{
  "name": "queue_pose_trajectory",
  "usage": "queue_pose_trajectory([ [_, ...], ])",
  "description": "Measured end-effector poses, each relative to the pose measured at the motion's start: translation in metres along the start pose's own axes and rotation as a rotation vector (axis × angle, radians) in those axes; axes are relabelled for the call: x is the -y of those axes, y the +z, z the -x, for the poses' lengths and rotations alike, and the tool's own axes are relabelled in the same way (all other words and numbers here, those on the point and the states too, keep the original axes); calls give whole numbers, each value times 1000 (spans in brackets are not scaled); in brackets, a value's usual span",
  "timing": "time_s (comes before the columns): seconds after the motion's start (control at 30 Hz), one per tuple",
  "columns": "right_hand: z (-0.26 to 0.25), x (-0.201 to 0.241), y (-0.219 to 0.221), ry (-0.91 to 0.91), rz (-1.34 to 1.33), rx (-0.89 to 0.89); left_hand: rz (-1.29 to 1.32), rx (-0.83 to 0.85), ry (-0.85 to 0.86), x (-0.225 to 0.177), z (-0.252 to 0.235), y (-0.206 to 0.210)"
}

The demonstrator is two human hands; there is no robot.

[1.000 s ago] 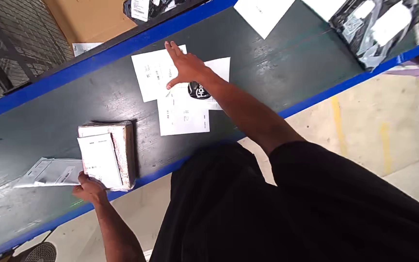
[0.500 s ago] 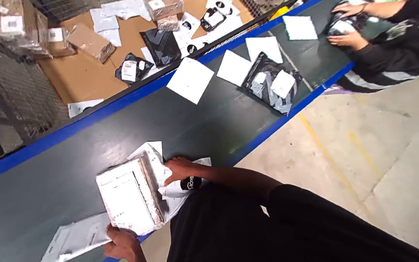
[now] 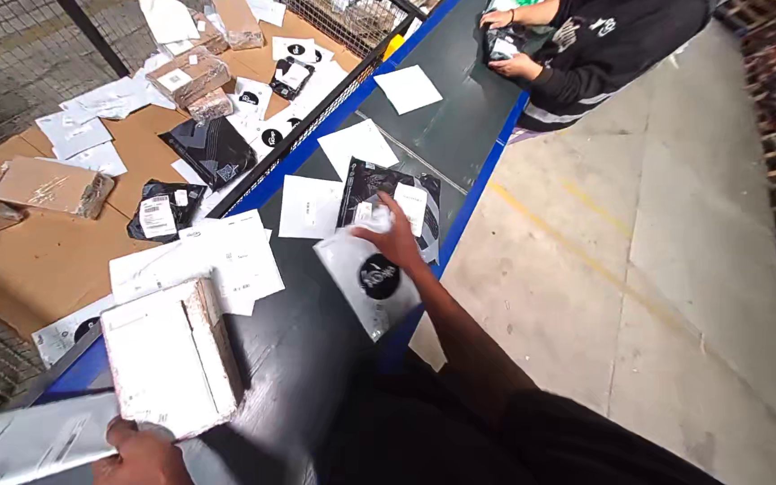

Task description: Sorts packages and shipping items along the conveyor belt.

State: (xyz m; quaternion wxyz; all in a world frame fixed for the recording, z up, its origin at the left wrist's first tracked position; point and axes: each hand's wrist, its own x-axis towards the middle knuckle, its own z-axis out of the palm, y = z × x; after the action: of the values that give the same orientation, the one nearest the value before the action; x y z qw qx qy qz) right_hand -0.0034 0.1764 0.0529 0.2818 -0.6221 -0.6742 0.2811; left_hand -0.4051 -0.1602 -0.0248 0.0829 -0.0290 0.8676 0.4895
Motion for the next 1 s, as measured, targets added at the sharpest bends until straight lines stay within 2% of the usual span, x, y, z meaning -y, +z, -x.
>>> queue_pose_trajectory([
  [0.03, 19, -48, -35, 123, 110, -113, 31, -1, -18, 6, 3, 0],
  [0.1, 54, -124, -67, 381, 263, -151, 102, -18, -44, 17, 11, -1],
  [0.17, 79, -140, -44, 512, 309, -54, 165, -31, -55, 16, 23, 5],
  [0.27, 71, -94, 24, 538, 407, -52, 224, -70, -96, 3, 46, 39],
  [0.37, 16, -42, 97, 438, 345, -49, 290, -141, -21, -28, 45, 94],
  [0.47, -93, 27, 197, 267, 179, -29, 259, -143, 96, -84, -14, 179],
  [0.53, -171, 75, 248, 205, 16, 11, 97, -30, 78, -140, -76, 240],
  [0.6, -235, 127, 259, 170, -73, 135, -56, 104, 67, -199, -137, 269],
  [0.63, -263, 166, 250, 101, -109, 175, -103, 130, 113, -241, -164, 265],
  [0.7, -279, 214, 209, -75, -203, 194, -170, 196, 273, -296, -184, 242],
  [0.73, -279, 230, 183, -176, -243, 187, -115, 252, 356, -312, -185, 235],
  [0.8, -239, 237, 143, -312, -335, 221, 163, 396, 496, -300, -176, 208],
  [0.87, -171, 215, 119, -321, -421, 271, 443, 500, 547, -261, -138, 173],
  [0.93, -101, 168, 108, -230, -544, 292, 598, 578, 447, -207, -63, 141],
  [1.0, -37, 117, 104, -58, -689, 287, 663, 673, 245, -144, 20, 113],
])
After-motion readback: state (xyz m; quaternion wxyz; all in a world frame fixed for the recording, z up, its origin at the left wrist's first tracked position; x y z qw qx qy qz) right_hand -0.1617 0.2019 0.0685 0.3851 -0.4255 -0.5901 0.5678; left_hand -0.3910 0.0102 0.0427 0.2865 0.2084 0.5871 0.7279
